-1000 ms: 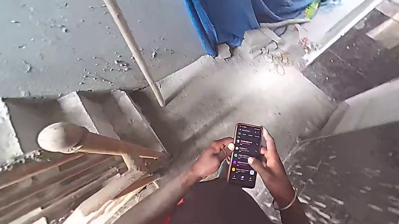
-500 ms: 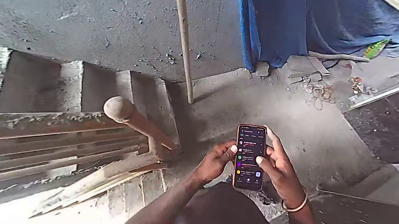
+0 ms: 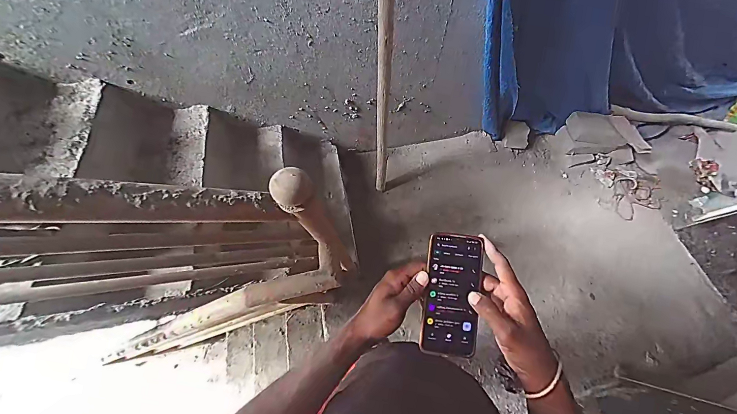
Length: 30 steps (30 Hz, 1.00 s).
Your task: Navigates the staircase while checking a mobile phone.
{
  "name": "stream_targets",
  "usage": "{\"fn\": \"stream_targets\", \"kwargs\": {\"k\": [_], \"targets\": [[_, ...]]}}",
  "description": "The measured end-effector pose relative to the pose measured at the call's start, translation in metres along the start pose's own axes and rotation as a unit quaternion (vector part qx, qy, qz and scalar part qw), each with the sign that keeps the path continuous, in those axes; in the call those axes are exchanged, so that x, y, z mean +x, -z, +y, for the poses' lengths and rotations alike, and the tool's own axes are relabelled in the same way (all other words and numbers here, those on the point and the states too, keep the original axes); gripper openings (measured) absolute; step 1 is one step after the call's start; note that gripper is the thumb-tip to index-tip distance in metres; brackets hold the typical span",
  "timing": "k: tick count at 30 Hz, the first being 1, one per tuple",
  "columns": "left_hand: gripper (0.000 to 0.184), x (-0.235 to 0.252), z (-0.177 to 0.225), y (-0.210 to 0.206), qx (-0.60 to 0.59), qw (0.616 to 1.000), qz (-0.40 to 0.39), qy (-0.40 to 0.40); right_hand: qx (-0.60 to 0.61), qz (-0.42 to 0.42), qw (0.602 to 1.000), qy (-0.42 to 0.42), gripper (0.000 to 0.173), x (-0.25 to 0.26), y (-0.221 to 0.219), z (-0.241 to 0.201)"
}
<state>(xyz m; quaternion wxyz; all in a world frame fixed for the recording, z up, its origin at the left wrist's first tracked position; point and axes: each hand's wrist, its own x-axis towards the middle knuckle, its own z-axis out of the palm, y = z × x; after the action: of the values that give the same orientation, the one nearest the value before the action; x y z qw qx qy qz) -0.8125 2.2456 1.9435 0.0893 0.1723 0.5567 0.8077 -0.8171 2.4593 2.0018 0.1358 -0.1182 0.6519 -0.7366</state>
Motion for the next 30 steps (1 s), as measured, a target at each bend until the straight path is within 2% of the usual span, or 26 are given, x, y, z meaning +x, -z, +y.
{"fn": "stream_targets", "kwargs": {"k": [18, 21, 27, 30], "targets": [[0.035, -0.010, 0.002, -0.001, -0.001, 1.000, -0.007, -0.007, -0.004, -0.012, 1.000, 0.012, 0.080, -0.008, -0.004, -0.003], [0.035, -0.010, 0.001, -0.002, 0.009, 1.000, -0.013, -0.018, -0.021, 0.014, 1.000, 0.017, 0.072, -0.006, -0.001, -0.004], [0.033, -0.009, 0.006, -0.010, 0.042, 0.999, -0.024, -0.018, -0.070, 0.101, 0.991, 0.046, 0.042, 0.005, 0.003, -0.005], [0.033, -0.008, 0.005, -0.013, 0.062, 0.997, -0.026, -0.027, -0.078, 0.115, 0.989, 0.055, 0.036, 0.010, 0.004, -0.006]]}}
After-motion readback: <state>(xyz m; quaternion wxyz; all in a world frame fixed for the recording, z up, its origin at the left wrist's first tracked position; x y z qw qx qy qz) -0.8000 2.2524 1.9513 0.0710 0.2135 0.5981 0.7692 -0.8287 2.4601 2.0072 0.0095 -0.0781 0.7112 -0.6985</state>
